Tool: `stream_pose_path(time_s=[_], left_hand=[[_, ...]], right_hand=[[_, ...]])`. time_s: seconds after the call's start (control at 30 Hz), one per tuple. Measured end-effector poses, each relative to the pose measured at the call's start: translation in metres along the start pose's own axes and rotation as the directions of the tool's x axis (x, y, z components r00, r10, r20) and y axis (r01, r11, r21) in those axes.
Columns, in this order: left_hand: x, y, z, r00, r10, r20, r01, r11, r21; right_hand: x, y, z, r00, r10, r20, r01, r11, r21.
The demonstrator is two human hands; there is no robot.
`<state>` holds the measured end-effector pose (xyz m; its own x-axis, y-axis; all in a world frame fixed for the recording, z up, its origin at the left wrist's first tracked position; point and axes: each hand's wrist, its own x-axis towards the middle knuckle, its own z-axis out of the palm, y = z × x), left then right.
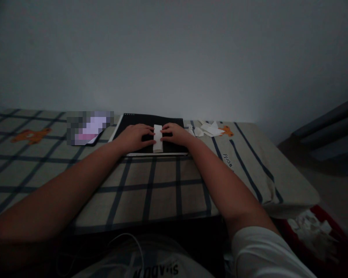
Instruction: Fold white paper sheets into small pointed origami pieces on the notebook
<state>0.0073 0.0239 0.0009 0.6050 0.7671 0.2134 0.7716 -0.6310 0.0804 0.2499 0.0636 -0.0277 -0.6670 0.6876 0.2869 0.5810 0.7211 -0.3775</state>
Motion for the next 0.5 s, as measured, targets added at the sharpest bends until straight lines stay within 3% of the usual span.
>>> stream_pose_path(time_s=[0.5], left_hand=[[-0.0006,0.0019,0.0002,1.0,-0.004,0.003,0.004,1.0,0.027]], right_hand=[[-0.0053,-0.0064,-0.0074,0.986,0.064,0.152,-0.05,0.994,-0.093]])
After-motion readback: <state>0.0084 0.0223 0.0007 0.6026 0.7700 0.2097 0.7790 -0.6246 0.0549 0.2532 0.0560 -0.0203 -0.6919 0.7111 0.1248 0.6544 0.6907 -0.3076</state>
